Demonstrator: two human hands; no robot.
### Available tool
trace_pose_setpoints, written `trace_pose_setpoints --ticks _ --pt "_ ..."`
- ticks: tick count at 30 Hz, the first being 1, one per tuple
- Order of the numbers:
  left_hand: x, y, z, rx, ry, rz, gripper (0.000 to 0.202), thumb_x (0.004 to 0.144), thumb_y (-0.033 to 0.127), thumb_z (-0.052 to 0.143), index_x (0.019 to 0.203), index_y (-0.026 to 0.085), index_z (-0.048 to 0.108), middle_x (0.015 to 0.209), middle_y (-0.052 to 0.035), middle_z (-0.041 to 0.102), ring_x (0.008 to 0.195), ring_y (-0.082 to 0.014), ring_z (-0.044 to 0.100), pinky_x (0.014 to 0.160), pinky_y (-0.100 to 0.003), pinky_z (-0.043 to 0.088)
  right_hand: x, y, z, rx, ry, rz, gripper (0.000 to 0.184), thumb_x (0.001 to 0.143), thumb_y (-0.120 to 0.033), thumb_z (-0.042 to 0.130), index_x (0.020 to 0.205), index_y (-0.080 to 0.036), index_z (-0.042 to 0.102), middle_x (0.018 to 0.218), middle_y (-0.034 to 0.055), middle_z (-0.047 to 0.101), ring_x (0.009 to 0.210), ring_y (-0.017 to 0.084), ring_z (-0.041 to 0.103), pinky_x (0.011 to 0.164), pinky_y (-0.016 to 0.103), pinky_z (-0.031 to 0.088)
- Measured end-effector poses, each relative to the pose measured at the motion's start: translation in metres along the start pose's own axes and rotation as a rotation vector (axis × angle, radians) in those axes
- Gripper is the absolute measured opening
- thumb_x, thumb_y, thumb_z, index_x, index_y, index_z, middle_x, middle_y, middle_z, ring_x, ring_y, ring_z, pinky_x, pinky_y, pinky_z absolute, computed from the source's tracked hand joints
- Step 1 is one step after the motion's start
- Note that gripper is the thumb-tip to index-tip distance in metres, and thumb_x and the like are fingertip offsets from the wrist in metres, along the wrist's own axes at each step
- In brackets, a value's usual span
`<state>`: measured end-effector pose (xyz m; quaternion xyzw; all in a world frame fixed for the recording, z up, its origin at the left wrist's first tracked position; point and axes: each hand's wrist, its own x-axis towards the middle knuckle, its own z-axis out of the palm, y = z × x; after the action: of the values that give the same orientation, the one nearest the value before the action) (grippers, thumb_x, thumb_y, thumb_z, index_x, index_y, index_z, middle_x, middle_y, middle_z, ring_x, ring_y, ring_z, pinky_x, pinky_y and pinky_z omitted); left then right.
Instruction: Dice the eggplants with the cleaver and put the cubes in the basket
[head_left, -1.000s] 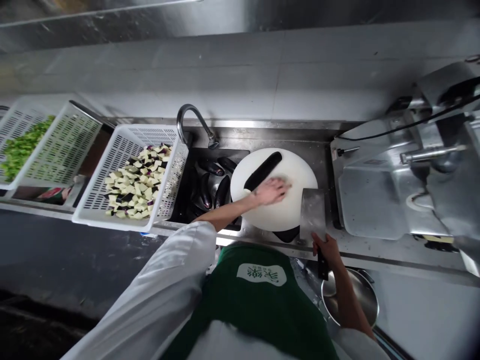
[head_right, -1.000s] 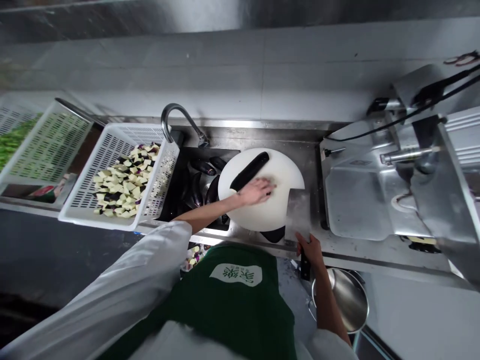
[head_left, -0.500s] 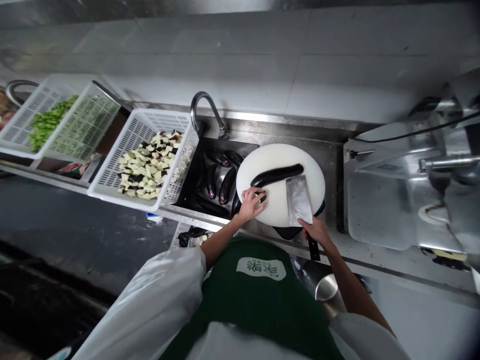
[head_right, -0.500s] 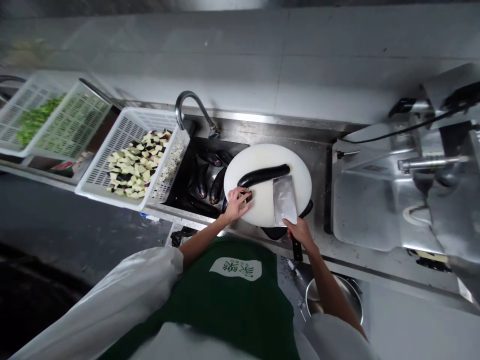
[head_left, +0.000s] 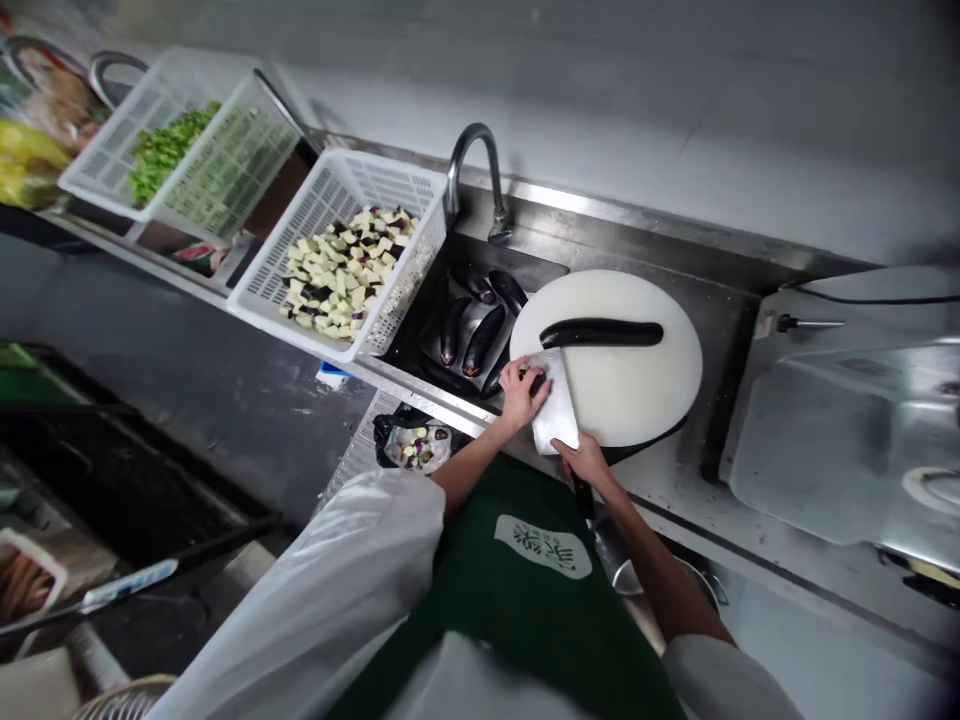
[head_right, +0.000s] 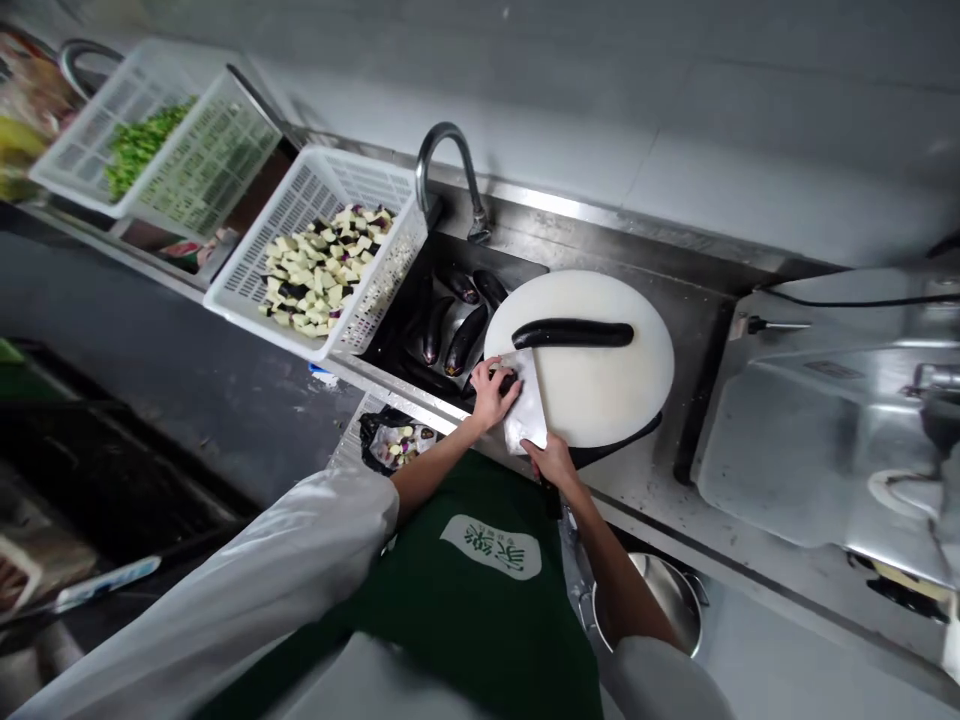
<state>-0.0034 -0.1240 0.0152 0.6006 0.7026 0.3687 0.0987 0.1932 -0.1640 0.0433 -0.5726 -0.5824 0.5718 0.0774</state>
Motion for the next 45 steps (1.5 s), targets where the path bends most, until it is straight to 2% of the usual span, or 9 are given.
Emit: trace_pose_setpoints --ticks 8,13,19,22,25,31,38,42,45 --pt "-0.096 -0.091 -0.100 0.169 0.386 -0.437 0.025 0.101 0.044 0.055 0.110 0.022 0.062 0.123 -0.0137 0.058 0.124 -0.0289 0.051 0.112 -0.049 0.036 0.019 -0.081 0.084 -0.389 -0.423 -0.146 0.023 0.095 -0.042 0.063 0.087 -0.021 0.055 0.056 -0.0034 0.061 0.043 0.012 0.056 0.043 0.020 0.036" --pt "-0.161 -0.147 -0.148 0.253 0.633 -0.880 0.022 0.098 0.037 0.052 0.110 0.020 0.057 0.118 -0.0137 0.060 0.119 -0.0271 0.054 0.111 -0.048 0.037 0.017 -0.140 0.153 -0.890 -0.503 -0.451 0.016 0.100 -0.033 0.061 0.097 -0.017 0.063 0.096 0.0138 0.076 0.090 0.023 0.073 0.073 0.025 0.047" --pt "-0.156 -0.202 -0.184 0.135 0.648 -1.285 0.020 0.096 0.031 0.047 0.104 0.016 0.059 0.127 -0.0206 0.058 0.128 -0.0333 0.050 0.104 -0.056 0.043 0.000 -0.139 0.122 -1.137 -0.289 -0.552 0.030 0.108 -0.030 0.040 0.114 -0.014 0.065 0.090 0.0148 0.076 0.079 0.023 0.072 0.070 0.029 0.044" --pt "-0.117 -0.193 -0.197 0.068 0.674 -1.144 0.023 0.100 0.029 0.041 0.100 0.017 0.060 0.115 -0.0159 0.065 0.117 -0.0261 0.059 0.108 -0.047 0.045 -0.016 -0.113 0.063 -1.164 -0.140 -0.532 0.037 0.108 -0.034 0.035 0.104 -0.017 0.067 0.075 0.0114 0.073 0.065 0.023 0.069 0.063 0.030 0.040" --pt "-0.068 -0.134 -0.196 0.002 0.646 -0.680 0.034 0.104 0.033 0.033 0.109 0.019 0.064 0.114 -0.0148 0.068 0.115 -0.0245 0.063 0.108 -0.045 0.048 -0.032 -0.084 0.016 -1.071 0.017 -0.505 0.038 0.106 -0.038 0.035 0.095 -0.019 0.066 0.071 0.0110 0.072 0.063 0.026 0.068 0.060 0.032 0.039" --pt "-0.009 0.028 -0.160 -0.018 -0.232 0.615 0.042 0.107 0.043 0.038 0.131 0.024 0.067 0.145 -0.0083 0.062 0.149 -0.0289 0.044 0.131 -0.050 0.025 -0.054 -0.077 0.005 -0.943 0.156 -0.504 0.033 0.102 -0.035 0.038 0.092 -0.020 0.066 0.071 0.0093 0.072 0.064 0.023 0.068 0.059 0.030 0.038" --pt "-0.015 0.060 -0.140 0.107 -0.516 0.646 0.061 0.104 0.057 0.044 0.154 0.022 0.050 0.159 -0.0125 0.049 0.152 -0.0308 0.041 0.129 -0.049 0.025 -0.092 -0.100 -0.017 -1.197 0.475 -0.465 0.008 0.093 -0.026 0.063 0.097 -0.019 0.064 0.086 0.0104 0.068 0.080 0.023 0.063 0.066 0.029 0.034" --pt "0.008 0.031 -0.132 0.099 -0.440 0.607 0.066 0.102 0.060 0.048 0.158 0.026 0.042 0.163 -0.0126 0.043 0.155 -0.0300 0.035 0.129 -0.051 0.023 -0.105 -0.082 -0.046 -1.195 0.566 -0.417 0.011 0.092 -0.030 0.065 0.092 -0.019 0.062 0.087 0.0110 0.067 0.086 0.025 0.061 0.070 0.030 0.035" --pt "0.042 -0.017 -0.139 0.234 -0.334 0.269 0.047 0.105 0.051 0.045 0.137 0.022 0.062 0.146 -0.0163 0.060 0.144 -0.0331 0.047 0.117 -0.055 0.039 -0.119 -0.051 -0.065 -1.158 0.669 -0.316 0.015 0.093 -0.033 0.062 0.095 -0.018 0.065 0.089 0.0119 0.068 0.086 0.026 0.062 0.069 0.032 0.036"
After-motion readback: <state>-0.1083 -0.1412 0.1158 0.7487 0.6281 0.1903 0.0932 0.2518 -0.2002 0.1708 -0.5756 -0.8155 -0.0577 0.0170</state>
